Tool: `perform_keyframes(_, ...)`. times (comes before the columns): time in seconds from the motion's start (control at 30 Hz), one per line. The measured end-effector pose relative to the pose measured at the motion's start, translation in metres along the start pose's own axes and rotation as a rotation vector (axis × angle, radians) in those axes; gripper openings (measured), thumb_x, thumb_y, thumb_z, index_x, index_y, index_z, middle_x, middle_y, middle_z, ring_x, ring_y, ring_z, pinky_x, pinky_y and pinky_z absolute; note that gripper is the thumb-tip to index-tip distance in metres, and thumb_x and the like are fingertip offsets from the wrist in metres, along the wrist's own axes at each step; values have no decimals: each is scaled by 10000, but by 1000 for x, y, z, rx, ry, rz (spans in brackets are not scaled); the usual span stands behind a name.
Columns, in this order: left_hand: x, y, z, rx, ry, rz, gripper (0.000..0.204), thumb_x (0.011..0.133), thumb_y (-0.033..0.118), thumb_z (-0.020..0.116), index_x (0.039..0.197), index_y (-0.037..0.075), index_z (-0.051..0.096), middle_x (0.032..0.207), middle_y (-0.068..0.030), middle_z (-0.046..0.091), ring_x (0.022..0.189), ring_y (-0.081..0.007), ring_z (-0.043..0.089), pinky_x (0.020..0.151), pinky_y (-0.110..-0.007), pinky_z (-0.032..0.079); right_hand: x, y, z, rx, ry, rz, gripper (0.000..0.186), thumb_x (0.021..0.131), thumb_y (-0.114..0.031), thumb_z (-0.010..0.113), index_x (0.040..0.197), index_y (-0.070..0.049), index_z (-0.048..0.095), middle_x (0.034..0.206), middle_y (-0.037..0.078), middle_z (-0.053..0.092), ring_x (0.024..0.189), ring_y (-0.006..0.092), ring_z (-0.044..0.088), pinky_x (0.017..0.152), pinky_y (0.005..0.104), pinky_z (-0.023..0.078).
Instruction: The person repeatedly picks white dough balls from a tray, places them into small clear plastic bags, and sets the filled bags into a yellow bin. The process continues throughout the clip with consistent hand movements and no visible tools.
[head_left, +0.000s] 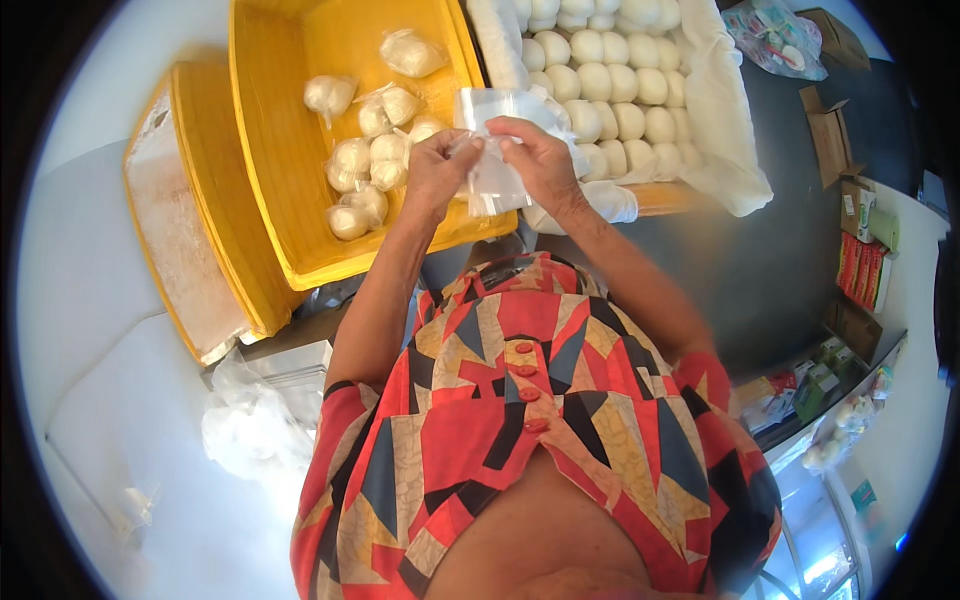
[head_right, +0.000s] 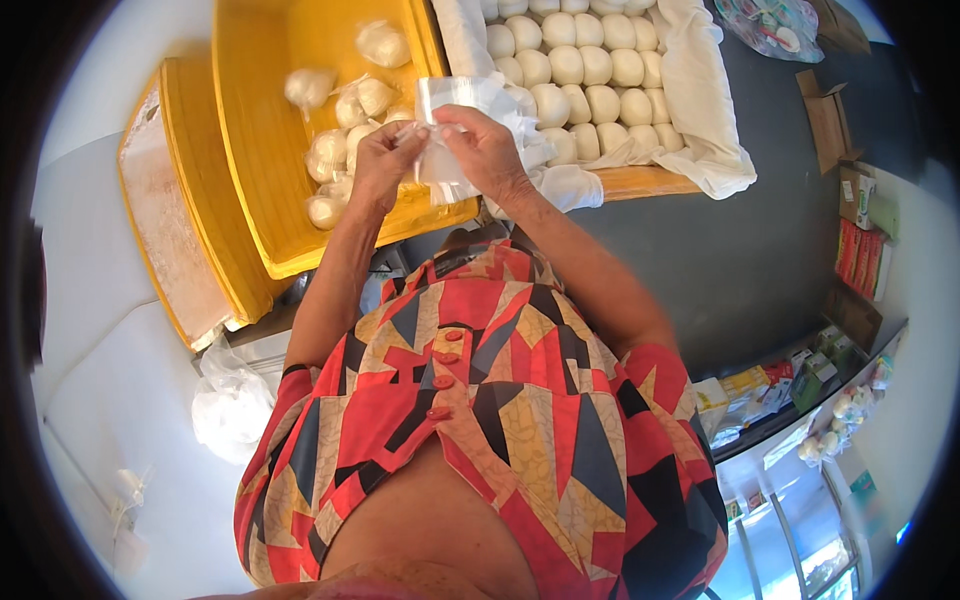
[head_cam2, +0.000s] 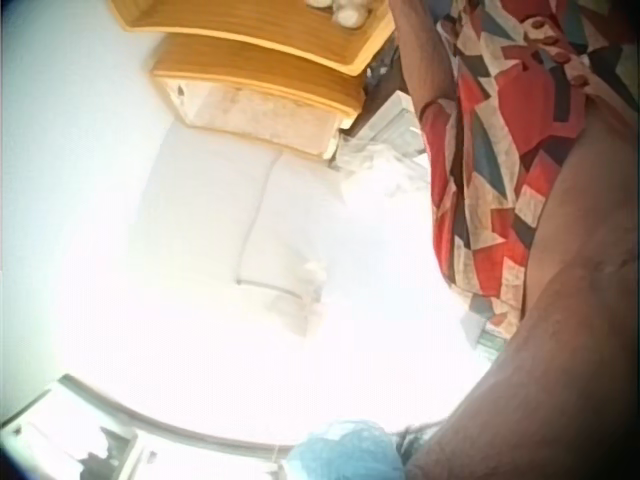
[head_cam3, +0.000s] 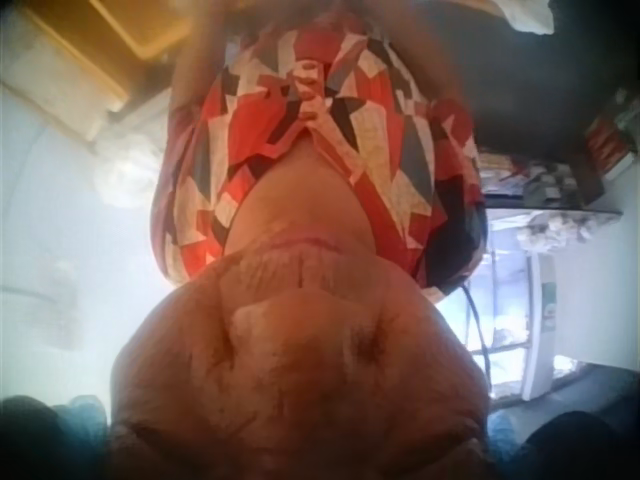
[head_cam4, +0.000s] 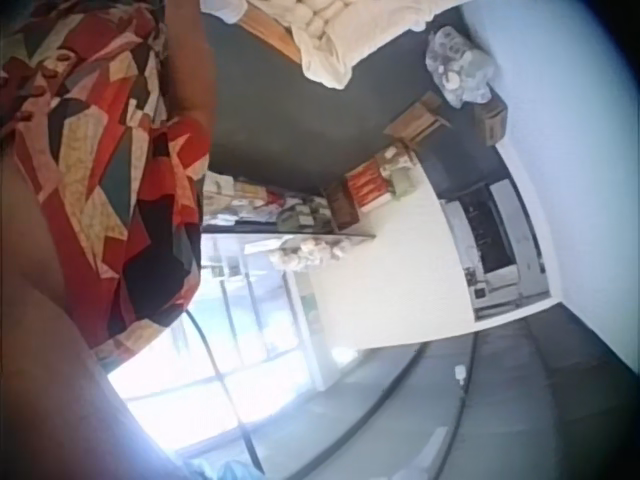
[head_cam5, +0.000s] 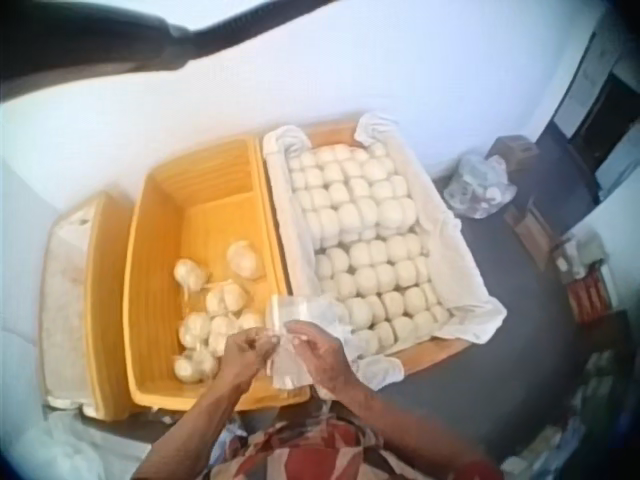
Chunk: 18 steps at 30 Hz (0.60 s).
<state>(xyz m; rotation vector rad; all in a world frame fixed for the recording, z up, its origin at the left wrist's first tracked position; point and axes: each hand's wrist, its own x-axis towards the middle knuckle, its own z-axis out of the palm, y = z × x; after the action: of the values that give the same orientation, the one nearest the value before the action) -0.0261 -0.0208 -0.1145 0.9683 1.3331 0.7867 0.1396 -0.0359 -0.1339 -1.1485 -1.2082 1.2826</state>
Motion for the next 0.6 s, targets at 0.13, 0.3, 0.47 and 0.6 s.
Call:
perform_keyframes(0.13,-7,14,-16,-16,204,204,168,869,148,674,941,-5,672,764,-9,625,589,-54,505,508,-215,399,5,50,-15,-252,84,-145,270,851,-49,559,1115,0,589,1125,156,622,1010,317,603,882,351,490)
perform_keyframes(0.3,-48,86,-49,-336,351,450,114,881,101,660,950,10,652,811,-29,649,692,-87,591,617,-225,490,-1,66,-18,-535,11,-272,290,872,-49,546,1153,9,581,1168,182,599,1108,345,561,960,374,445)
perform_keyframes(0.47,-65,95,-66,-404,295,406,117,877,102,669,955,21,641,863,-46,658,746,-99,608,676,-222,513,16,-3,-17,-98,41,20,337,939,-302,544,955,9,672,970,136,673,883,180,608,767,307,475)
perform_keyframes(0.6,-73,93,-66,-407,273,407,123,886,105,653,971,19,629,863,-46,653,738,-105,621,654,-234,530,35,2,4,390,-288,377,598,1000,-467,352,1100,52,633,1079,109,647,989,200,585,946,335,408)
